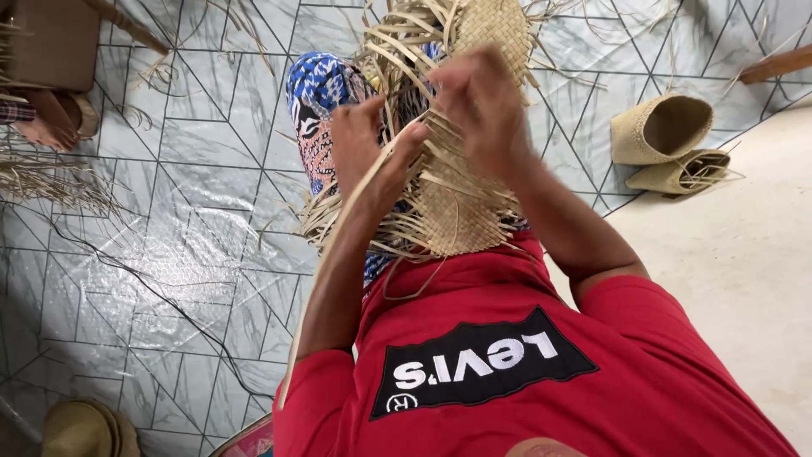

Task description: Weaving thin strips of dried plant material together to create a structured object like a basket or hat.

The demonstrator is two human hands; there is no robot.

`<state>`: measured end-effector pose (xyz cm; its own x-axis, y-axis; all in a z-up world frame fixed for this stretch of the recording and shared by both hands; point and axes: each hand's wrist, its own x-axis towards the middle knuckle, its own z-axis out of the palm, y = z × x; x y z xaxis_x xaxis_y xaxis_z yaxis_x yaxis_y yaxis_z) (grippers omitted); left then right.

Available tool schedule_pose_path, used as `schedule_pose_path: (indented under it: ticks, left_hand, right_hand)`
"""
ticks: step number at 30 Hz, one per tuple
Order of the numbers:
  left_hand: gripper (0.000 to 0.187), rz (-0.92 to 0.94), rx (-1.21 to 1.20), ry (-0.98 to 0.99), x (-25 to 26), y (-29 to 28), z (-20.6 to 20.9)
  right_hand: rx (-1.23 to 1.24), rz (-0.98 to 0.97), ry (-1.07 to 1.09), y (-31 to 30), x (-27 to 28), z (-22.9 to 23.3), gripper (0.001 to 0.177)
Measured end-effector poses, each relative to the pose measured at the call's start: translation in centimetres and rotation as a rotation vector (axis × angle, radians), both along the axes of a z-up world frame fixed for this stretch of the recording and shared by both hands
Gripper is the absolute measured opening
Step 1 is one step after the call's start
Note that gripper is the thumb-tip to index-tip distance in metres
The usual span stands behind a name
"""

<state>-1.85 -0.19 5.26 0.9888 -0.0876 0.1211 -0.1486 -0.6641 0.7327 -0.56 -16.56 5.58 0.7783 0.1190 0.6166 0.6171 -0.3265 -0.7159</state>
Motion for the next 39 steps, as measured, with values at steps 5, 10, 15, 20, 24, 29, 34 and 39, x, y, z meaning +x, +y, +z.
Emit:
schedule_pose_path:
  ticks: [5, 10, 15, 20, 24, 29, 34, 39]
  left_hand:
    - [0.054, -0.14, -0.491, 0.484, -3.9, 4.7, 0.2]
    - [0.041, -0.634, -0.9, 0.883, -4.5, 3.4, 3.1]
    - [0.017, -0.069, 0.129, -0.149, -0.5, -0.6, -0.9]
    - [0.035, -0.021, 0.3, 0.085, 2.3, -2.7, -4.8]
    - [0.028, 0.008, 0.12, 0.182, 3.1, -3.1, -5.8]
    - [0.022, 0.005, -0.141, 0.364, 3.5, -2.0, -5.8]
    - [0.021, -0.065, -0.308, 0.594, 4.1, -1.4, -5.2]
    - [0.008, -0.108, -0.454, 0.733, 4.7, -1.1, -5.8]
  right_hand:
    - [-0.062, -0.02, 0.314, -3.6, 1.7, -3.1, 0.007]
    - [-0.138, -0.059, 0.305, -2.7, 1.9, -4.5, 0.007]
    - [-0.218, -0.217, 0.241, -2.0, 2.2, -5.8, 0.02]
    - [-0.259, -0.239, 0.207, -2.2, 2.3, -6.3, 0.02]
    - [-0.217, -0.224, 0.285, -2.8, 2.3, -6.5, 0.023]
    - [0.166, -0.058, 0.597, -4.1, 2.4, -5.9, 0.02]
    - [0.088, -0.07, 0.456, -3.8, 2.5, -6.5, 0.025]
    - [0.261, -0.014, 0.658, -4.5, 2.3, -5.7, 0.016]
